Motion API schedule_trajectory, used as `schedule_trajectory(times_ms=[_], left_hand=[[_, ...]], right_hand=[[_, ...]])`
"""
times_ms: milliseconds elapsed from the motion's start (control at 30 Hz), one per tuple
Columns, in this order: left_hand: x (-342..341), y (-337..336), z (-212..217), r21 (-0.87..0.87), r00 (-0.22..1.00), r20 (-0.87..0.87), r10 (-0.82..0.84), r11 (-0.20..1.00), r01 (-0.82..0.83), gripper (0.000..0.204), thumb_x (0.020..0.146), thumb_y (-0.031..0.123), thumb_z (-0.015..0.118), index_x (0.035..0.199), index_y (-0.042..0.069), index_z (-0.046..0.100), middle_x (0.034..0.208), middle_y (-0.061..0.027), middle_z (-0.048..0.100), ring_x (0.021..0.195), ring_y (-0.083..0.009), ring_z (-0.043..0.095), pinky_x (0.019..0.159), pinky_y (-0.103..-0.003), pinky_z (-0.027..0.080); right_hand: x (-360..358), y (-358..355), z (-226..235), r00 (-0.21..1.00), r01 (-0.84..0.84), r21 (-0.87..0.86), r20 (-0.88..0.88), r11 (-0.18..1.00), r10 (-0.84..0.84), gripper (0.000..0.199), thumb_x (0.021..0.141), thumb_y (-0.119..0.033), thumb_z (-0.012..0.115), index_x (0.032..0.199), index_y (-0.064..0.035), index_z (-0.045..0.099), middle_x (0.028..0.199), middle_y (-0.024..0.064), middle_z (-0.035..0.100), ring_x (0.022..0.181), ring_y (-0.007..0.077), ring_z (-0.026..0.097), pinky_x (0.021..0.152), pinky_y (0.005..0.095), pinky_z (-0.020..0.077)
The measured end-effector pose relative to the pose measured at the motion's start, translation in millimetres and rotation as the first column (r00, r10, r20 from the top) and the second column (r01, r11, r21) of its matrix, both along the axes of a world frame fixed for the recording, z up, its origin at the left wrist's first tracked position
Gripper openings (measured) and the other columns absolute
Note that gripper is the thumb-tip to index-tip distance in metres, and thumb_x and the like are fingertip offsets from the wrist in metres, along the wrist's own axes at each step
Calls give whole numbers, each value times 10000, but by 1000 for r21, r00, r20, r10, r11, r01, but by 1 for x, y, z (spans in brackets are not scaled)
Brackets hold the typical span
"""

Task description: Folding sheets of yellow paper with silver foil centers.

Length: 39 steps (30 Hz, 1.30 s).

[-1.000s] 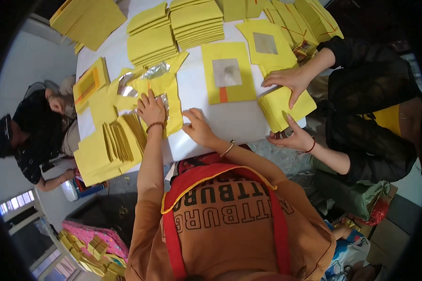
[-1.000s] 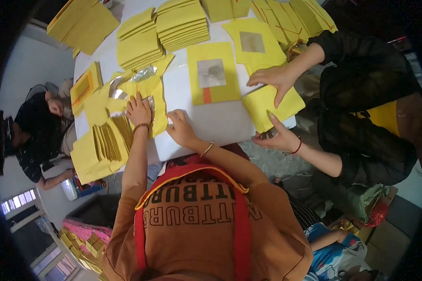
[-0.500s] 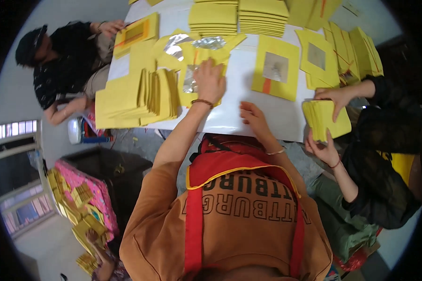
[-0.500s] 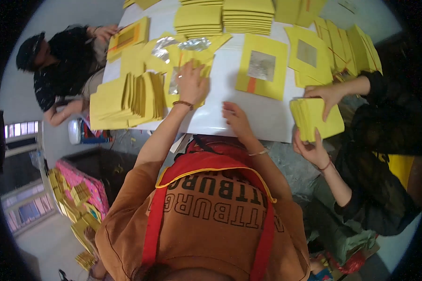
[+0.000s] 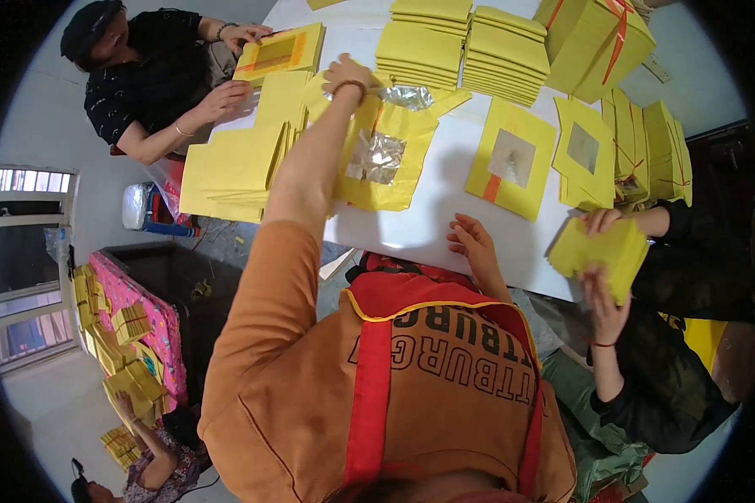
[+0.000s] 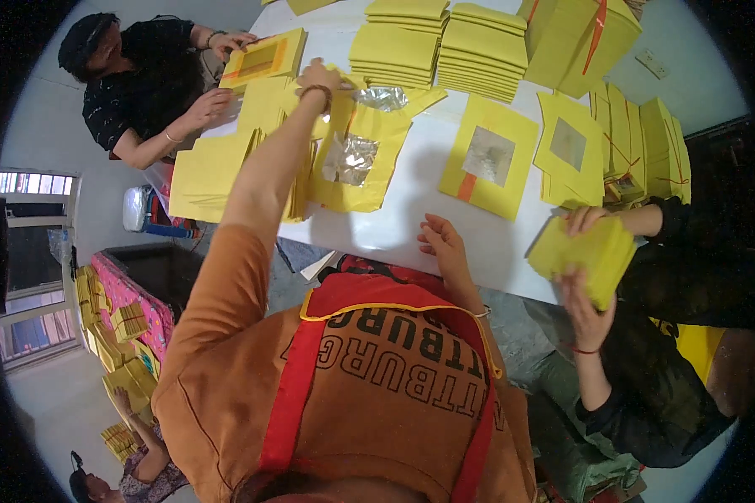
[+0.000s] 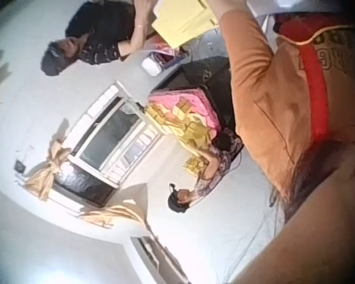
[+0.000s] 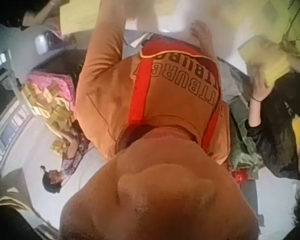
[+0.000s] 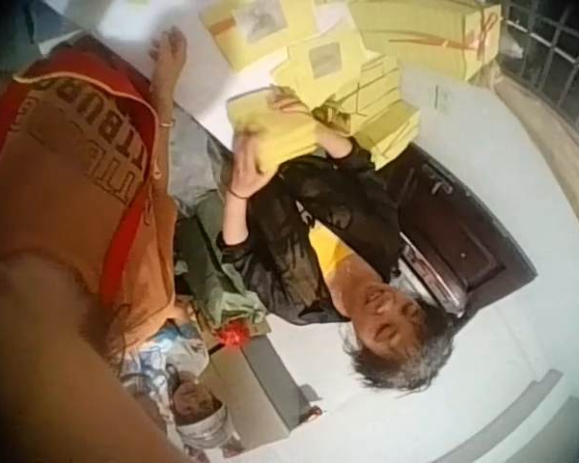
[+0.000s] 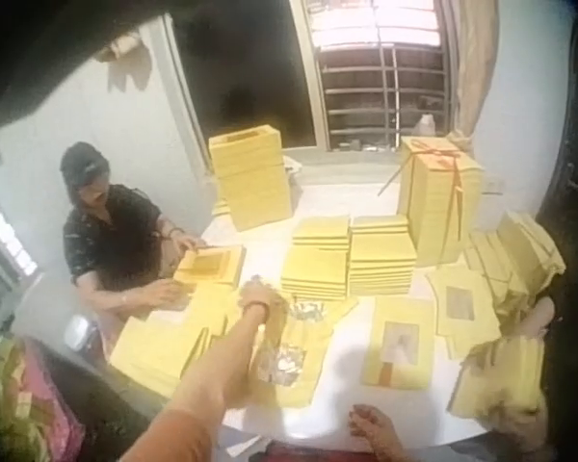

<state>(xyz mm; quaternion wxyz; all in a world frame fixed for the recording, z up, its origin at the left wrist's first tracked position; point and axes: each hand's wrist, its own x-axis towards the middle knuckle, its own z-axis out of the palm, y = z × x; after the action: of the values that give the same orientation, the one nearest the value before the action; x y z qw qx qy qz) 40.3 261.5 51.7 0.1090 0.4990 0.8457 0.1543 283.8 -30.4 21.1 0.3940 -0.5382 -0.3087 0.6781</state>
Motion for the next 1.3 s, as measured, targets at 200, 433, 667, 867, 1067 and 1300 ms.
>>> schedule_trajectory(times_ms=[200,433,667,867,1067,1300], left_hand=[[-153,75,-75,-323,913,-24,-406,868,377,708,719,501,542,1266,105,329,1240,-202,390,1162,-340,355,944,-391,320],[-120,77,-16,-294,878,252,-407,832,470,585,704,325,649,1150,-2,458,995,-134,573,968,-197,524,777,-328,439],[-150,52,76,136,595,631,-499,826,548,163,773,153,621,907,77,569,822,41,563,682,-43,497,564,-177,384],[-142,10,135,463,115,830,-546,789,403,227,813,53,538,1037,31,506,922,-29,567,805,-95,559,711,-210,467],[-57,-43,124,403,-144,914,-379,884,235,298,795,21,538,1077,27,443,967,-81,565,853,-159,575,748,-270,486],[24,-111,76,229,-216,957,-194,962,151,317,801,-4,500,1098,3,389,962,-135,552,824,-194,585,717,-297,512]], right_hand=[[-9,14,0,995,-102,-30,-18,994,102,311,849,-172,490,1137,-57,460,1026,39,511,853,122,501,725,247,419],[-14,30,-4,996,-87,-64,10,994,88,324,833,-170,503,1127,-39,469,998,59,513,836,127,500,707,243,414],[-10,50,2,993,-115,-18,33,993,116,317,831,-183,506,1118,-49,480,1022,61,519,847,122,501,717,248,409],[-14,81,42,983,-184,158,49,970,178,358,822,-191,527,1141,-42,465,1073,68,516,940,147,494,774,274,402],[-37,107,65,998,-50,450,59,891,27,825,719,-261,654,1326,-34,143,1327,175,251,1229,261,248,978,378,247],[-13,94,53,961,149,269,-266,952,-75,933,704,-197,674,1335,-50,2,1342,178,207,1247,251,219,998,355,222]])
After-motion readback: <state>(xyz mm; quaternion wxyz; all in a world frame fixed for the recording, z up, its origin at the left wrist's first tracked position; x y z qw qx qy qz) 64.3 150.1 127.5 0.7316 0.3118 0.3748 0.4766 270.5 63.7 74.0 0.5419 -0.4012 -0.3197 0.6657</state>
